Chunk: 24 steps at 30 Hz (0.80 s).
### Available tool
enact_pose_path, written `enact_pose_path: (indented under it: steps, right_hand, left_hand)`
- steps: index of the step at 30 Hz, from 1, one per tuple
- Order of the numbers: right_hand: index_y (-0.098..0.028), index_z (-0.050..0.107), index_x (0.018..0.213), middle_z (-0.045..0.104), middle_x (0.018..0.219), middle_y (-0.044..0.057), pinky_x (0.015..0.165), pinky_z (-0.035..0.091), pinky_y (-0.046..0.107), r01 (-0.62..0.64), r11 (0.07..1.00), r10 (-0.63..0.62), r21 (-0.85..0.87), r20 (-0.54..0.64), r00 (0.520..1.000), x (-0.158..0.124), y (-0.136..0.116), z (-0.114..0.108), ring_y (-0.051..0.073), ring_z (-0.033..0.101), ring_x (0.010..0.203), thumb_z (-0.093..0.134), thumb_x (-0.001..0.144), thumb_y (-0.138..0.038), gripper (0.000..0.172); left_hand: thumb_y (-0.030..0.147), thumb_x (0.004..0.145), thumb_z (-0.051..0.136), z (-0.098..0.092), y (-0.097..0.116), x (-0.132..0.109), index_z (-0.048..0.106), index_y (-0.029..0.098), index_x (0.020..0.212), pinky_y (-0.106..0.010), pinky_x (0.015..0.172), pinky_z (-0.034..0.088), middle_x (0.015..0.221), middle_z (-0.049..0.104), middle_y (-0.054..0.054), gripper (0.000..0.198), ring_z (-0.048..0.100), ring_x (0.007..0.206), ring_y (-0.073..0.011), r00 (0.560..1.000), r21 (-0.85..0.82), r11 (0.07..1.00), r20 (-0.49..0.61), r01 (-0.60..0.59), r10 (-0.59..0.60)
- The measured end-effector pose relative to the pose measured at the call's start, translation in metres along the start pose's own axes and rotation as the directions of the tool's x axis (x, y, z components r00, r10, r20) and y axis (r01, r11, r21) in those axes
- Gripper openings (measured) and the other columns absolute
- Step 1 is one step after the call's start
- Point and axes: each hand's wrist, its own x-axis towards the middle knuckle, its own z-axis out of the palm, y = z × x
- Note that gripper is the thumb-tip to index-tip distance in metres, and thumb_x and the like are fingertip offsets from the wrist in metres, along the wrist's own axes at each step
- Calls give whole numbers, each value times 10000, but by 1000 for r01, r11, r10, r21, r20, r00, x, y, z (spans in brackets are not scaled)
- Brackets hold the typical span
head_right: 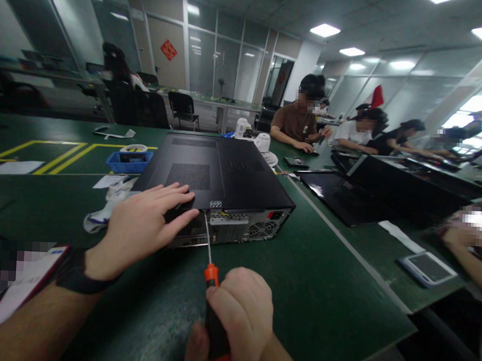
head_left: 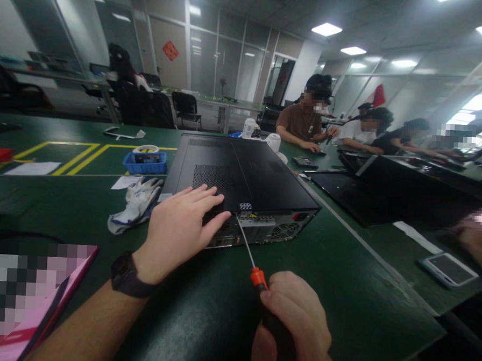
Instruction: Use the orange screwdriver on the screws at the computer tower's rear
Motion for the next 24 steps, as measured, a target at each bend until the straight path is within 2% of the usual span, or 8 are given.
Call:
enact_pose_path:
  steps: [4, 7, 12, 15, 20, 24]
  right_hand:
    - [-93, 644, 1037, 609, 800, 51, 561, 564, 333, -21, 999, 22, 44, -8, 1000, -1, 1, 2, 167, 612, 658, 543, 849, -111, 215]
    - [-110, 632, 1049, 611, 829, 55, 571, 574, 329, -30, 998, 30, 55, -4, 1000, -3, 1, 0, 166, 615, 689, 541, 841, -100, 227]
    - [-171, 643, 1153, 660, 815, 24, 600, 621, 327, -47, 999, 48, 9, -42, 998, -11, 6, -6, 154, 648, 667, 609, 935, -148, 222]
    - [-144, 658, 1205, 705, 857, 60, 617, 648, 326, -25, 999, 22, -46, -66, 998, -16, 12, -9, 190, 725, 747, 653, 982, -216, 234]
    - [-121, 664, 1148, 688, 858, 89, 602, 650, 358, 4, 1000, -5, -15, -62, 998, -17, 13, -7, 201, 718, 728, 526, 1070, -360, 286]
    - [-122, 663, 1096, 657, 836, 80, 560, 618, 376, -24, 999, 26, 26, -107, 994, -15, 9, 2, 211, 695, 690, 394, 1093, -358, 358]
  left_hand:
    - [459, 1018, 627, 0, 0, 0, 808, 229, 1215, -524, 1136, 572, 1344, 778, -93, 353, 738, 1270, -314, 1000, -11, 1000, 7, 1, -1]
    - [469, 1017, 629, 0, 0, 0, 807, 231, 1216, -529, 1143, 566, 1350, 776, -91, 358, 739, 1269, -311, 1000, -13, 1000, 11, 2, -2]
    - [468, 1015, 632, 0, 0, 0, 811, 225, 1212, -514, 1132, 577, 1347, 778, -92, 360, 741, 1264, -314, 1000, -3, 1000, 10, 1, -1]
    - [474, 1018, 626, 0, 0, -1, 809, 222, 1218, -511, 1137, 574, 1351, 776, -93, 370, 740, 1266, -312, 1000, -2, 1000, 7, -3, 3]
    - [469, 1016, 633, 0, -1, -1, 807, 221, 1219, -519, 1130, 577, 1348, 777, -93, 365, 738, 1268, -318, 1000, 4, 1000, 4, -4, 4]
    - [468, 1016, 631, -1, 0, 0, 807, 226, 1218, -515, 1138, 572, 1346, 777, -90, 361, 738, 1269, -313, 1000, -1, 1000, 9, 3, -3]
